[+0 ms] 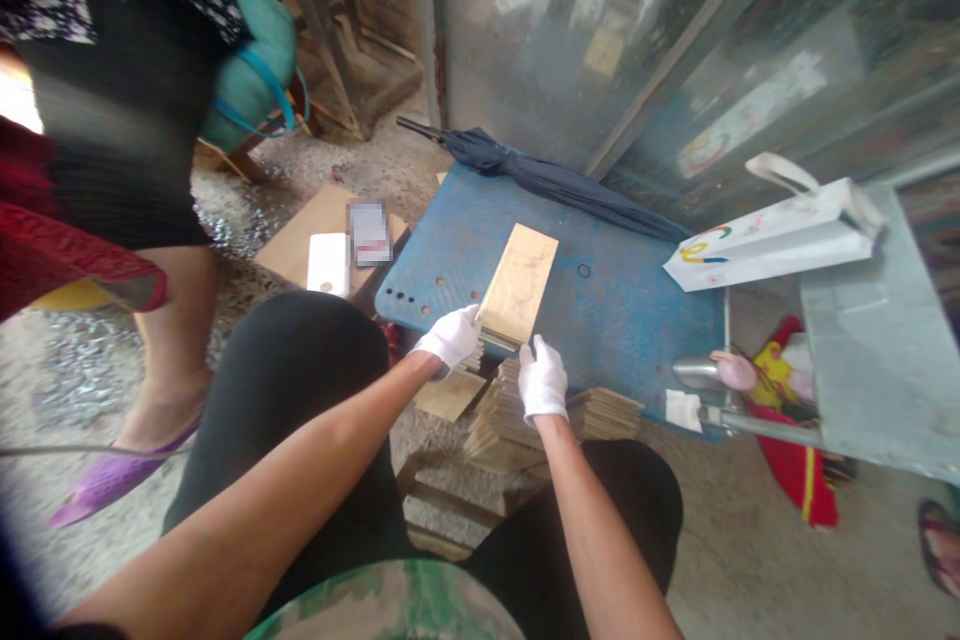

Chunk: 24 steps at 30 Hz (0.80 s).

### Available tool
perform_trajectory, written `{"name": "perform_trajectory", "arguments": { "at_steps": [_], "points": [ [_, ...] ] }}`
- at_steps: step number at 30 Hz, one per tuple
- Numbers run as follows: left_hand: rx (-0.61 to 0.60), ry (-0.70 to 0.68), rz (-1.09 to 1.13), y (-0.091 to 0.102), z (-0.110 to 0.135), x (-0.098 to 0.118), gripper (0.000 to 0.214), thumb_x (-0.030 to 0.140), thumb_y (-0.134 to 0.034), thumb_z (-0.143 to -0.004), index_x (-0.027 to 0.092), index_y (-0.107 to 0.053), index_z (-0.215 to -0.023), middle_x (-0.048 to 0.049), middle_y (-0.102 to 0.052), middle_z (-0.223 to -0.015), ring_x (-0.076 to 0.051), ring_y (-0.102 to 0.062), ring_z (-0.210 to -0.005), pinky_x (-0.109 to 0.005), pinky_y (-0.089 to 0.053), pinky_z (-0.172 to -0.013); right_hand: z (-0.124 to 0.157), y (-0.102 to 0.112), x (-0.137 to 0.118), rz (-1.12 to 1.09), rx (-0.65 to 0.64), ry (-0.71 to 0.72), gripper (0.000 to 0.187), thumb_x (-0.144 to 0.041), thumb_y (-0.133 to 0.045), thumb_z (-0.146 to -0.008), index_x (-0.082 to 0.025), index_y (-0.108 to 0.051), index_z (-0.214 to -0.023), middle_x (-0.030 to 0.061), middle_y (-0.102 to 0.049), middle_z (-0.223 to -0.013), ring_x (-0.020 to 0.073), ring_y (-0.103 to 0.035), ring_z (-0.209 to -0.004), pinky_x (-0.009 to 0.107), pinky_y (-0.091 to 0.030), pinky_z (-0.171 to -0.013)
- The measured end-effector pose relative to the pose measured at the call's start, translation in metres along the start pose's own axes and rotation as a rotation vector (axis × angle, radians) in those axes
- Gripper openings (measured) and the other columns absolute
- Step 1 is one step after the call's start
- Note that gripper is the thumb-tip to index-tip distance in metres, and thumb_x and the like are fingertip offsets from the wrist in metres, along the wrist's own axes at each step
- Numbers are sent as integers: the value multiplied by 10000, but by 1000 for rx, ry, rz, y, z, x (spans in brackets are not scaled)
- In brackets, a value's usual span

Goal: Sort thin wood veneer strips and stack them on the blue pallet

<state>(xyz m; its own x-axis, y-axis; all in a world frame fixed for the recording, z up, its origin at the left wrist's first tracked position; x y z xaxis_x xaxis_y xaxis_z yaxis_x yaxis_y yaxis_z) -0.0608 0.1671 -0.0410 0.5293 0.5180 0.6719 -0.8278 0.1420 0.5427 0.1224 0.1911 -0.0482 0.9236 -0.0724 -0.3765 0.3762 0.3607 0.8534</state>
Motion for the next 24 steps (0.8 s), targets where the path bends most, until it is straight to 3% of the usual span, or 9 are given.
{"name": "perform_trajectory", "arguments": {
  "at_steps": [6,12,24],
  "points": [
    [-10,-6,-24,-10,-3,2,423,137,-459,-861,100,-543,-1273,-178,-638,-1206,-232,-593,-1153,-282,-429,-989,-12,-3,-8,50,-136,17,385,-341,-405,-900,-180,-658,-1141,107,-662,-1143,220,-593,-1034,298,-424,-886],
    [-22,8,-66,-15,-8,7,432,132,-494,-845,78,-536,-1272,-181,-642,-1199,-240,-595,-1154,-277,-432,-994,-13,-8,-12,6,-132,-1,346,-349,-425,-888,-187,-675,-1063,98,-679,-1079,214,-594,-974,276,-419,-817],
    [-40,77,-52,-5,-5,16,352,170,-467,-844,115,-622,-1155,-150,-698,-1075,-233,-655,-1028,-265,-485,-869,-15,-22,3,-641,-86,-57,407,-437,-547,-783,-156,-711,-1027,61,-713,-1061,226,-621,-1014,341,-437,-966]
  ]
}}
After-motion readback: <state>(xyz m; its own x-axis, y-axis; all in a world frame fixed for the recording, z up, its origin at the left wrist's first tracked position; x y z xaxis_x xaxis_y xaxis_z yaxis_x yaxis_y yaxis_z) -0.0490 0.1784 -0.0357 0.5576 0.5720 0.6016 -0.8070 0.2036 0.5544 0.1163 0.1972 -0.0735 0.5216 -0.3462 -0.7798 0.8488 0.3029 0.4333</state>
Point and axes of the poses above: each hand's wrist, its own z-axis away from the middle knuckle, its own y-axis out of the back of the hand, x = y × z, the point moved 3 cm from there along -z, towards the middle knuckle
